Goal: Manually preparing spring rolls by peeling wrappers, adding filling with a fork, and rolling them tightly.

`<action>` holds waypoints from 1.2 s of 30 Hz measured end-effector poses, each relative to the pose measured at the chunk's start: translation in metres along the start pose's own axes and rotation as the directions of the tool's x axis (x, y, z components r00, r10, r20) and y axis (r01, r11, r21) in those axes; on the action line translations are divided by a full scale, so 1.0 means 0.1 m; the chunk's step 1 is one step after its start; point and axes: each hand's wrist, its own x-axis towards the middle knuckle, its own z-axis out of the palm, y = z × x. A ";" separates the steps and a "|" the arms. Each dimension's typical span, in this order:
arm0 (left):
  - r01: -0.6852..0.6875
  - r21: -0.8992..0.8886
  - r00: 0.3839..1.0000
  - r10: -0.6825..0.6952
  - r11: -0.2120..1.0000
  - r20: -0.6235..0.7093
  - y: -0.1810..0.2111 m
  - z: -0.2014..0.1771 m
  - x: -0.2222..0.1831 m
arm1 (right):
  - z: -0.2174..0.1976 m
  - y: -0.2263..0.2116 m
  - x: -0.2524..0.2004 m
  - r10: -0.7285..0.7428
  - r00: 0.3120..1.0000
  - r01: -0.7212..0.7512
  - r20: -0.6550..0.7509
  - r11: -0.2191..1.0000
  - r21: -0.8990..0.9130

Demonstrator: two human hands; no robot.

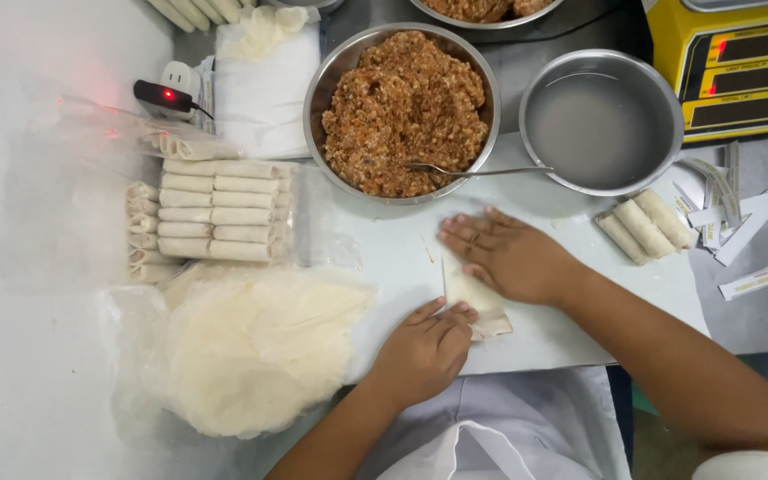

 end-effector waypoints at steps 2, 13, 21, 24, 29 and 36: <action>0.041 -0.086 0.998 -0.037 0.995 0.049 -0.02 0.04 -0.04 | 0.01 0.11 0.04 0.070 0.998 -0.070 -0.011 0.997 -0.026; 0.290 -0.144 0.928 -0.242 0.946 0.282 -0.07 -0.07 0.06 | -0.11 -0.62 -0.67 0.131 0.942 -0.086 -0.308 0.984 0.155; 0.299 -0.074 0.893 -0.252 0.951 0.373 -0.14 -0.07 0.09 | 0.10 -0.84 -0.76 0.201 0.938 -0.150 -0.281 0.970 0.193; 0.417 -0.063 0.823 -0.348 0.907 0.449 -0.17 -0.16 0.22 | 0.15 -0.80 -0.72 0.271 0.941 -0.243 -0.205 0.958 0.152; 0.418 -0.025 0.872 -0.393 0.908 0.291 -0.20 -0.07 0.29 | 0.17 -0.73 -0.61 0.294 0.883 -0.274 -0.366 0.956 0.105; 0.139 0.189 0.975 -0.168 0.972 0.145 -0.21 0.06 0.08 | 0.07 -0.81 -0.62 0.213 0.874 -0.268 -0.437 0.961 -0.068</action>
